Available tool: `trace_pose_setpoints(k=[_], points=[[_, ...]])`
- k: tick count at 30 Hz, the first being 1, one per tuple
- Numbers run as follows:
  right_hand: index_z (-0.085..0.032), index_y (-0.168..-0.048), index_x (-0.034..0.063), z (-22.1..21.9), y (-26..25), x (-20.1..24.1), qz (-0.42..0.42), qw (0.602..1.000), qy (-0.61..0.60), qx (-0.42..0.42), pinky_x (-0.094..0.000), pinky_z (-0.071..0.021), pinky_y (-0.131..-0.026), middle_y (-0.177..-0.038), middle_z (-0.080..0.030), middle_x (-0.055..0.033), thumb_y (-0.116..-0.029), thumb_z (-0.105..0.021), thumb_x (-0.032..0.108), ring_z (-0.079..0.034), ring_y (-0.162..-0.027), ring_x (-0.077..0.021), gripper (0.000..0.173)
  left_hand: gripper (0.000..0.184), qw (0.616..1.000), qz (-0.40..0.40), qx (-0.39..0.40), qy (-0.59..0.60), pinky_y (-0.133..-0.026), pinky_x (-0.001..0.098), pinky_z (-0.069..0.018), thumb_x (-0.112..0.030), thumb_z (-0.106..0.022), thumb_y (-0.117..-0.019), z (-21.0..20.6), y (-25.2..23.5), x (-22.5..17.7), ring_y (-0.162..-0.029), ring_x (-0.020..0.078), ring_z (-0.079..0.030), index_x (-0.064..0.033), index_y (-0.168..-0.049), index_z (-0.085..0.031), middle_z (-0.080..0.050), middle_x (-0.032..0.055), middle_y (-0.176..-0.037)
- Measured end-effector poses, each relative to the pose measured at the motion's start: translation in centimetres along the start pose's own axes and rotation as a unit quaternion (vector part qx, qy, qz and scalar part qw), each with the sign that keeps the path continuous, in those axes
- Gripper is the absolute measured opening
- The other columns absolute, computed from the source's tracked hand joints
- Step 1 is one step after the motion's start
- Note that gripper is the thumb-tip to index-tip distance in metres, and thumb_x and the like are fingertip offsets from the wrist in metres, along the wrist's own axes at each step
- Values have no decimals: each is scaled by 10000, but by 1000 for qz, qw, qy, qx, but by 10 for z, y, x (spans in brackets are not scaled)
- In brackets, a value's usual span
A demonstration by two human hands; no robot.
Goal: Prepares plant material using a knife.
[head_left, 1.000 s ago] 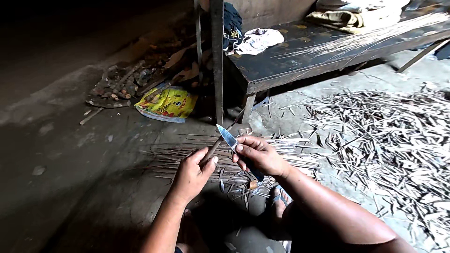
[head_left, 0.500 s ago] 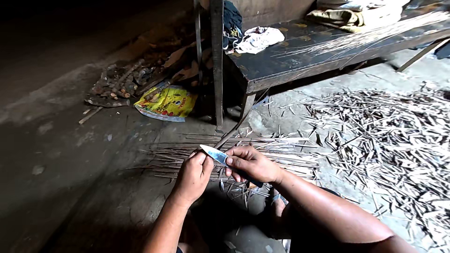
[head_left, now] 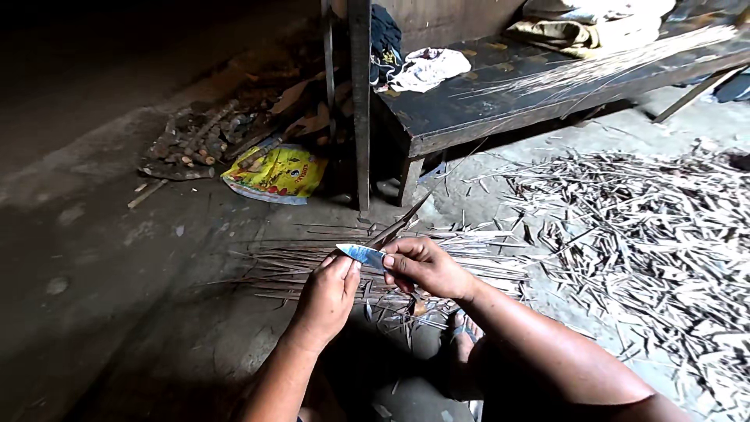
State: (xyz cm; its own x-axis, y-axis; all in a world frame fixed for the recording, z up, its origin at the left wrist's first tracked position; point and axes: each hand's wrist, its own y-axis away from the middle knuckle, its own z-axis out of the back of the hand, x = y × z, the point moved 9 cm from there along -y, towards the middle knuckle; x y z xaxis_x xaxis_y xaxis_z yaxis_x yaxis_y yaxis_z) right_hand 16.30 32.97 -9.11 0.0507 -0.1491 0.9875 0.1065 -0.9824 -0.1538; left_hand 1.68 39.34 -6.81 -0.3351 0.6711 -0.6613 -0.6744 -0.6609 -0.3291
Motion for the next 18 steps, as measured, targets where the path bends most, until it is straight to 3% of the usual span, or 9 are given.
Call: trace_pose_setpoints(k=[7, 10, 18], points=[[-676, -1143, -21, 4, -1, 1, 15, 999, 41, -16, -228, -499, -507, -819, -709, -40, -1081, -515, 177, -590, -565, -63, 263, 282, 997, -18, -27, -65, -822, 299, -579, -214, -496, -1046, 2, -1, -4, -911, 141, -702, -77, -983, -734, -724, 65, -971], [-675, -1143, -21, 5, -1, 2, 18, 999, 45, -11, -235, -509, -514, -824, -713, -42, -1081, -513, 179, -600, -572, -70, 264, 282, 999, -9, -16, -51, -830, 286, -568, -220, -497, -1050, 2, -1, -2, -915, 122, -692, -82, -961, -726, -719, 54, -953], [-630, -1061, 8, -8, -6, -4, -30, 999, -34, 6, -243, -505, -506, -791, -696, -45, -1077, -513, 195, -604, -560, -89, 222, 287, 998, -9, -20, -57, -733, 301, -559, -191, -493, -1032, -3, -2, -6, -804, 151, -670, -56, -853, -672, -684, 75, -882]])
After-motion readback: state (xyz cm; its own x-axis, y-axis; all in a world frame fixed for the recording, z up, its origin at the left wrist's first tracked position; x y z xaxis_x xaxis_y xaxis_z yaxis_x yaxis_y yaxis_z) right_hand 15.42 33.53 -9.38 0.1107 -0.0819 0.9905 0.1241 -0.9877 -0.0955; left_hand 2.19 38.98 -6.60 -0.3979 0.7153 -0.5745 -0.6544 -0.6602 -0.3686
